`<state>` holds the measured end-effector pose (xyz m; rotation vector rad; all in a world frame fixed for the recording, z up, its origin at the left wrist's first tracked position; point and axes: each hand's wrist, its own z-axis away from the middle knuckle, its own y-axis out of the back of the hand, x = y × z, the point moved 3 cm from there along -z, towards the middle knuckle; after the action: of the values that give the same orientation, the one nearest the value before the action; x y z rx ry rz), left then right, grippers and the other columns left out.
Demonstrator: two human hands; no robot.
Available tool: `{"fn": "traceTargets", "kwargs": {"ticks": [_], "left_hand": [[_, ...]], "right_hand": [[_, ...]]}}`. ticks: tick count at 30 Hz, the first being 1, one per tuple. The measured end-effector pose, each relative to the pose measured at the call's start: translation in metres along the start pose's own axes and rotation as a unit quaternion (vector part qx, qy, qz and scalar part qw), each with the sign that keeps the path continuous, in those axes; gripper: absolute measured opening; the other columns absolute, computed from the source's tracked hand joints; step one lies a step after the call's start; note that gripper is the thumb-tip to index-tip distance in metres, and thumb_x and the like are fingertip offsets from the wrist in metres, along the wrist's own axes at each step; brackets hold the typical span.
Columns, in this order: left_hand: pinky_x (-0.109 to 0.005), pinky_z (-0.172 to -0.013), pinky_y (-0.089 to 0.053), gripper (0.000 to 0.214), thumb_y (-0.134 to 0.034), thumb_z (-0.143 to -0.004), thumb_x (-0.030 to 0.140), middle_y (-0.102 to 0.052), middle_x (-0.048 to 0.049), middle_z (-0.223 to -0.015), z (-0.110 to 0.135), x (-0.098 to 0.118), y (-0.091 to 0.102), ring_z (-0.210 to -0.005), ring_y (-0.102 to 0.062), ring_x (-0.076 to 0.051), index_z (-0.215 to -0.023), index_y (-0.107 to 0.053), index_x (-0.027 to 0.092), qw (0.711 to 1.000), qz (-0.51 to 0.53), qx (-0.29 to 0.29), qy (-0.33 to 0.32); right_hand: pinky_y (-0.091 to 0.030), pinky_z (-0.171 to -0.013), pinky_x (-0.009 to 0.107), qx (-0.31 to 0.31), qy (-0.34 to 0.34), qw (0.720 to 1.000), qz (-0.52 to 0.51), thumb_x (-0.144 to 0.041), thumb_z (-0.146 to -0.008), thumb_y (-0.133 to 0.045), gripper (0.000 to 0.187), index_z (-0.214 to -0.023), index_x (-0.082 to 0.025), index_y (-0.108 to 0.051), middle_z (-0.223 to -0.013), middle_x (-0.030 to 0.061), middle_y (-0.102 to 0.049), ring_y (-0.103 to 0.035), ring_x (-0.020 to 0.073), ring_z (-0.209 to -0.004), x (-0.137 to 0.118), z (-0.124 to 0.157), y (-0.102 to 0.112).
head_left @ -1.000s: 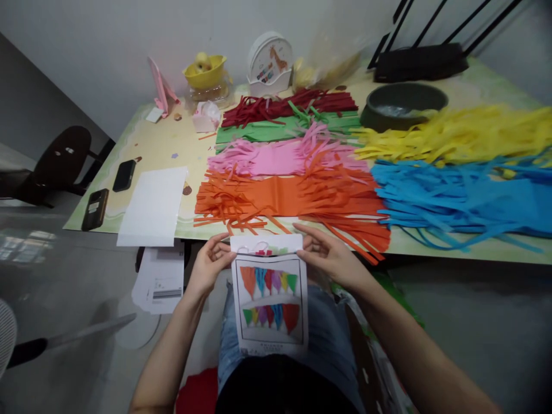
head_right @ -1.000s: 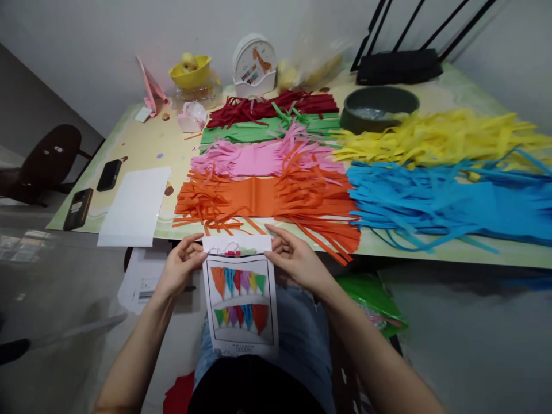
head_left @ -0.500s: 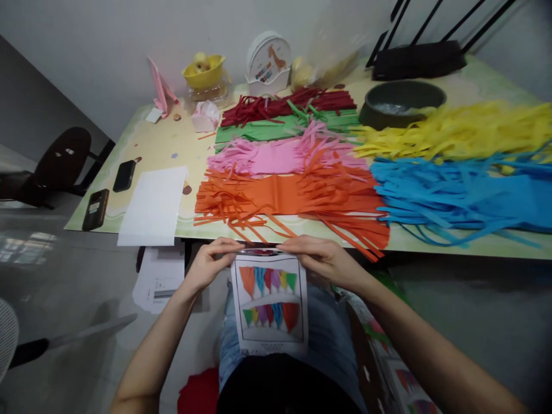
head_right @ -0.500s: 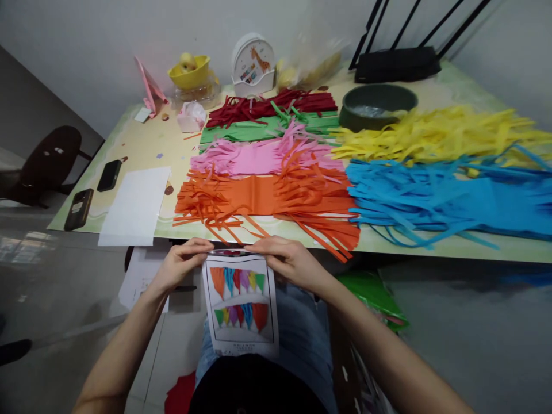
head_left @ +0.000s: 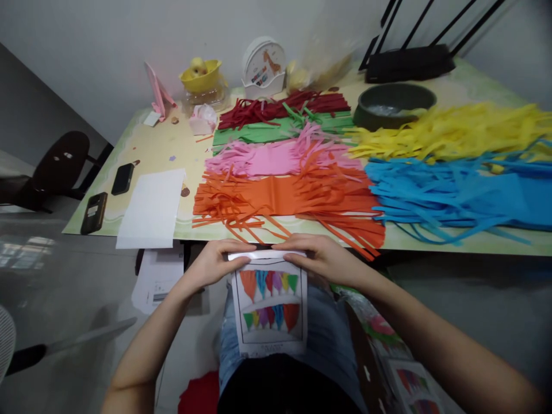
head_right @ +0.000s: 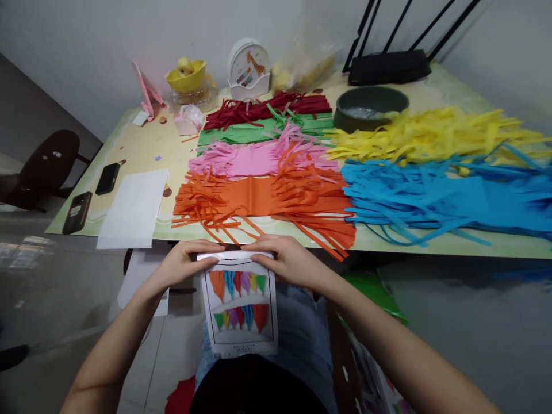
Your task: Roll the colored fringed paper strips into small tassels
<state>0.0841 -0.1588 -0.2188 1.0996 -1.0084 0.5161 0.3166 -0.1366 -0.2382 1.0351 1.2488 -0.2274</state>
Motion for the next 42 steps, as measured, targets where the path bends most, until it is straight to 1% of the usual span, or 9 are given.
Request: {"fn": "traceTargets", "kwargs": {"ticks": [8, 13, 18, 19, 24, 28, 34, 38, 42], "left_hand": [[-0.026, -0.076, -0.052, 0.026, -0.059, -0.086, 0.031, -0.075, -0.0060, -0.102, -0.004, 0.010, 0.004, -0.088, -0.070, -0.022, -0.106, -0.074, 0.022, 0.999, -0.017, -0.041, -0.006], [-0.024, -0.072, -0.050, 0.027, -0.060, -0.086, 0.033, -0.075, -0.0065, -0.099, -0.003, 0.011, 0.004, -0.084, -0.069, -0.021, -0.105, -0.074, 0.021, 0.997, 0.006, -0.070, 0.009], [-0.021, -0.048, -0.042, 0.029, -0.061, -0.085, 0.036, -0.076, -0.0069, -0.091, -0.005, 0.012, 0.005, -0.055, -0.061, -0.014, -0.106, -0.074, 0.019, 0.992, 0.029, -0.105, 0.061], [-0.021, -0.047, -0.041, 0.029, -0.060, -0.085, 0.036, -0.076, -0.0068, -0.090, -0.006, 0.013, 0.005, -0.053, -0.060, -0.013, -0.105, -0.074, 0.020, 0.992, 0.027, -0.106, 0.063], [-0.025, -0.070, -0.050, 0.027, -0.059, -0.087, 0.034, -0.075, -0.0073, -0.101, -0.009, 0.017, 0.003, -0.084, -0.068, -0.021, -0.105, -0.074, 0.021, 0.995, 0.009, -0.102, 0.018], [-0.024, -0.065, -0.049, 0.029, -0.057, -0.088, 0.034, -0.075, -0.0069, -0.095, -0.008, 0.013, -0.001, -0.073, -0.067, -0.018, -0.107, -0.073, 0.020, 0.996, 0.001, -0.088, 0.008], [-0.028, -0.084, -0.049, 0.030, -0.050, -0.092, 0.029, -0.073, -0.0077, -0.107, 0.004, 0.009, -0.004, -0.095, -0.066, -0.021, -0.113, -0.071, 0.023, 0.997, 0.015, -0.066, -0.043], [-0.029, -0.086, -0.048, 0.032, -0.057, -0.089, 0.029, -0.071, -0.0079, -0.113, 0.015, 0.011, -0.006, -0.099, -0.066, -0.022, -0.119, -0.067, 0.024, 0.998, 0.009, -0.059, -0.035], [-0.026, -0.075, -0.050, 0.031, -0.062, -0.086, 0.032, -0.072, -0.0079, -0.109, 0.024, 0.008, -0.012, -0.093, -0.067, -0.022, -0.114, -0.069, 0.022, 0.999, 0.026, -0.014, 0.012]], "right_hand": [[-0.049, -0.075, 0.024, -0.032, -0.008, 0.999, -0.002, -0.034, -0.090, -0.052, 0.030, -0.109, -0.024, -0.073, -0.099, 0.0041, -0.075, -0.068, 0.0176, -0.087, -0.013, -0.003, 0.013], [-0.048, -0.072, 0.023, -0.054, -0.001, 0.998, -0.032, -0.037, -0.091, -0.051, 0.032, -0.107, -0.022, -0.074, -0.094, 0.0052, -0.075, -0.067, 0.0160, -0.082, -0.015, 0.002, 0.013], [-0.049, -0.072, 0.024, -0.076, -0.020, 0.995, -0.054, -0.040, -0.090, -0.051, 0.035, -0.108, -0.021, -0.074, -0.099, 0.0065, -0.075, -0.068, 0.0176, -0.084, -0.012, 0.003, 0.012], [-0.049, -0.072, 0.024, -0.076, -0.021, 0.995, -0.055, -0.040, -0.090, -0.051, 0.035, -0.108, -0.021, -0.074, -0.099, 0.0067, -0.075, -0.068, 0.0182, -0.084, -0.012, 0.003, 0.012], [-0.050, -0.074, 0.026, -0.077, -0.030, 0.995, -0.063, -0.039, -0.089, -0.052, 0.034, -0.110, -0.021, -0.073, -0.101, 0.0060, -0.075, -0.068, 0.0195, -0.087, -0.009, 0.004, 0.013], [-0.050, -0.075, 0.026, -0.070, -0.032, 0.994, -0.073, -0.041, -0.089, -0.053, 0.034, -0.107, -0.022, -0.074, -0.102, 0.0058, -0.074, -0.068, 0.0193, -0.089, -0.007, 0.004, 0.012], [-0.050, -0.072, 0.026, -0.090, -0.046, 0.992, -0.068, -0.043, -0.089, -0.052, 0.039, -0.111, -0.019, -0.073, -0.100, 0.0069, -0.075, -0.068, 0.0197, -0.085, -0.004, 0.008, 0.011], [-0.052, -0.074, 0.028, -0.098, -0.066, 0.989, -0.085, -0.045, -0.089, -0.052, 0.040, -0.113, -0.020, -0.072, -0.104, 0.0065, -0.074, -0.069, 0.0227, -0.088, -0.002, 0.012, 0.011], [-0.054, -0.075, 0.030, -0.072, -0.073, 0.989, -0.108, -0.043, -0.086, -0.058, 0.036, -0.110, -0.021, -0.073, -0.103, 0.0054, -0.075, -0.069, 0.0246, -0.089, 0.000, 0.015, 0.011]]}}
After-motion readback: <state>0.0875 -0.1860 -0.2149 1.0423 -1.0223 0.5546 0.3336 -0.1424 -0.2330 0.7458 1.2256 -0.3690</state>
